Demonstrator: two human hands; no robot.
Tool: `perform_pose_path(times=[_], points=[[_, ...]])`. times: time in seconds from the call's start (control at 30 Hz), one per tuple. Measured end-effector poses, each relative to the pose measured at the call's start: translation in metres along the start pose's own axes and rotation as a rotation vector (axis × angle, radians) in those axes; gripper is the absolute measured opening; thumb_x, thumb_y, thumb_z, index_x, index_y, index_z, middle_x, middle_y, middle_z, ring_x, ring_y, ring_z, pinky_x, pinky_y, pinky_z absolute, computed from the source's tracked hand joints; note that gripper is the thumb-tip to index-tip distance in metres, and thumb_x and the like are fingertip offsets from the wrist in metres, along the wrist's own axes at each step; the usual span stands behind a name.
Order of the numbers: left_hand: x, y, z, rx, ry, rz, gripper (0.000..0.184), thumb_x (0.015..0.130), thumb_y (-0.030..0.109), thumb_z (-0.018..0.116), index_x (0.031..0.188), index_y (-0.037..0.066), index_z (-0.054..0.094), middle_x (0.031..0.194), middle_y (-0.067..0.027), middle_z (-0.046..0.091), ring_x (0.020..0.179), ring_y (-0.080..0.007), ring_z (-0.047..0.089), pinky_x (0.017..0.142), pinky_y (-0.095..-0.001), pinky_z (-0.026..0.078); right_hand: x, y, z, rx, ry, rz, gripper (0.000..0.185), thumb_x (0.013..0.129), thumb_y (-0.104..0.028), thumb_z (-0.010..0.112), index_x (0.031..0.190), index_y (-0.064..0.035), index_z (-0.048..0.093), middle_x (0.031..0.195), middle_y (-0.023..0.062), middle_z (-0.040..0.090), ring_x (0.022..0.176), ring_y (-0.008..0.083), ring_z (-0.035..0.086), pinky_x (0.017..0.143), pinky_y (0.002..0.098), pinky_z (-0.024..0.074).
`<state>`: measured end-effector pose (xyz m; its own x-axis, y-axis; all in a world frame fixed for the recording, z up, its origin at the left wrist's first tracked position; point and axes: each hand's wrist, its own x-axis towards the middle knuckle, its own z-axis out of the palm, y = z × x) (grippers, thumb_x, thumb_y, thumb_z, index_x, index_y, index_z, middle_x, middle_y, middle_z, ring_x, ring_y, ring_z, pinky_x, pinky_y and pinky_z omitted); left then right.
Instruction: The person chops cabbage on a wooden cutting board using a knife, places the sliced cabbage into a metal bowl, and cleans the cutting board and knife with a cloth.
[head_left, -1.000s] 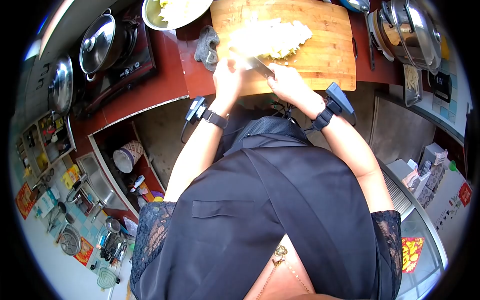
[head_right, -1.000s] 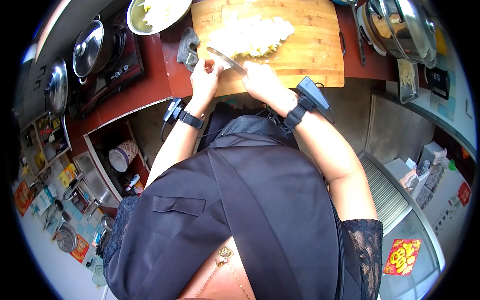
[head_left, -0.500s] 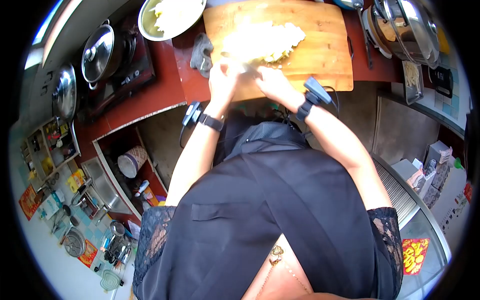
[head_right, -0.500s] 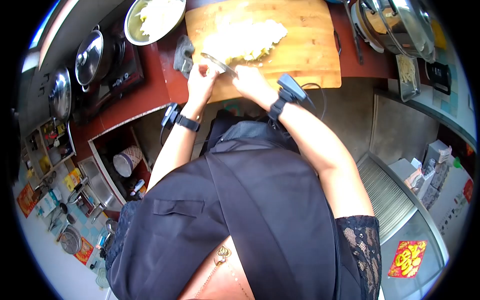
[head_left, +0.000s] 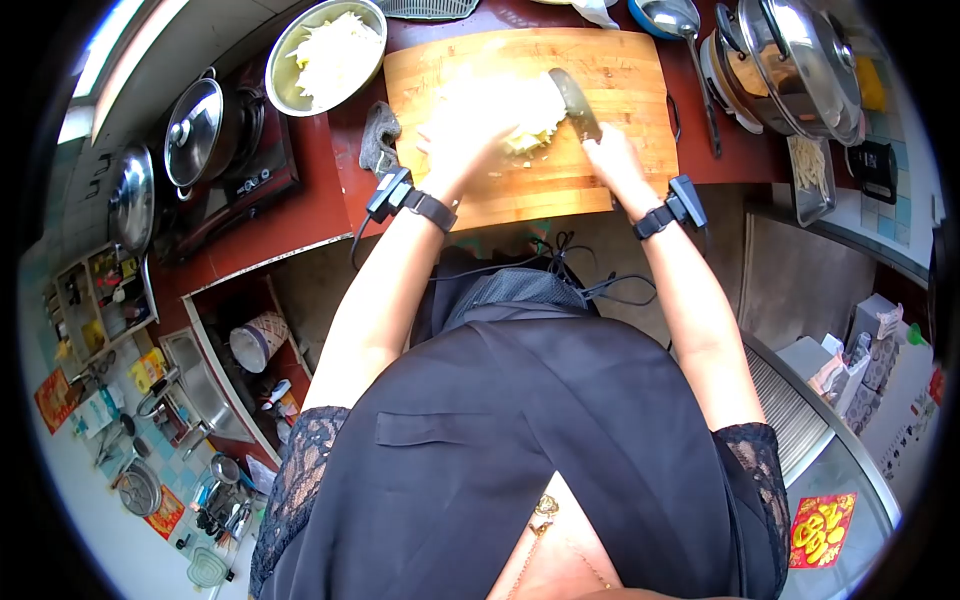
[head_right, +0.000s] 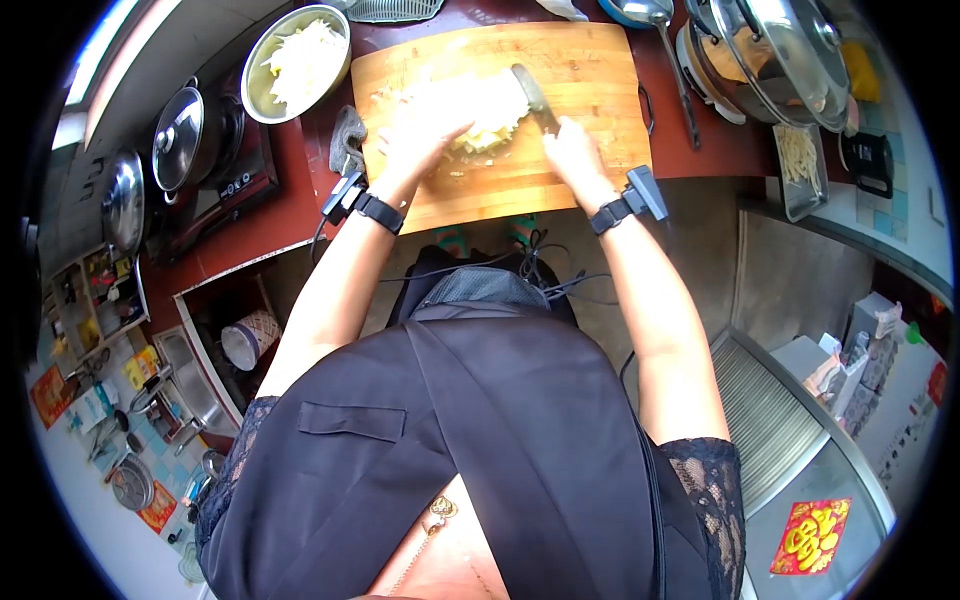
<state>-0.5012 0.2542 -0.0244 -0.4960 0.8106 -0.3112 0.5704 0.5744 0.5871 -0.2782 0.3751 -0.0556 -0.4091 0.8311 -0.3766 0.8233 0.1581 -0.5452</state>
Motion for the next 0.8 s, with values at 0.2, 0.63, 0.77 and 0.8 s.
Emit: perform_pose_path(times=[0.2, 0.63, 0.77, 0.8], points=[[0.012, 0.022, 0.030, 0.041, 0.123, 0.020, 0.070, 0.084, 0.053, 0.075, 0.136, 0.008, 0.064, 0.133, -0.0232, 0.063, 0.135, -0.0367, 0.048, 0.111, -0.0509, 0.038, -0.028, -0.043, 0.012, 0.331, -0.211, 0.109, 0.034, 0.092, -0.018, 0.063, 0.119, 0.0019, 0.064, 0.094, 0.0227, 0.073, 0.080, 0.0335, 0.074, 0.074, 0.0435, 0.0596], [0.024, 0.008, 0.049, -0.297, 0.071, 0.332, 0.059, 0.078, 0.034, 0.084, 0.124, 0.001, 0.068, 0.117, -0.0171, 0.072, 0.108, -0.0284, 0.068, 0.098, -0.0379, 0.052, -0.029, -0.024, 0.027, 1.020, -0.524, 0.260, 0.007, 0.096, -0.008, 0.056, 0.092, -0.0088, 0.051, 0.064, -0.0017, 0.047, 0.047, 0.0072, 0.040, 0.043, 0.0255, 0.0367], [0.014, 0.019, 0.044, -0.407, 0.045, 0.401, 0.063, 0.075, 0.032, 0.087, 0.127, 0.003, 0.067, 0.124, -0.0159, 0.070, 0.115, -0.0289, 0.065, 0.104, -0.0378, 0.048, -0.046, -0.026, 0.010, 0.992, -0.475, 0.249, 0.008, 0.095, -0.008, 0.057, 0.091, -0.0089, 0.050, 0.064, -0.0014, 0.047, 0.046, 0.0073, 0.040, 0.043, 0.0265, 0.0378], [0.014, 0.022, 0.045, -0.379, 0.089, 0.447, 0.064, 0.075, 0.032, 0.087, 0.128, 0.003, 0.067, 0.126, -0.0157, 0.069, 0.117, -0.0291, 0.064, 0.106, -0.0381, 0.047, -0.051, -0.027, 0.005, 0.991, -0.459, 0.259, 0.008, 0.095, -0.009, 0.058, 0.091, -0.0088, 0.050, 0.064, -0.0014, 0.047, 0.046, 0.0072, 0.040, 0.043, 0.0265, 0.0378]])
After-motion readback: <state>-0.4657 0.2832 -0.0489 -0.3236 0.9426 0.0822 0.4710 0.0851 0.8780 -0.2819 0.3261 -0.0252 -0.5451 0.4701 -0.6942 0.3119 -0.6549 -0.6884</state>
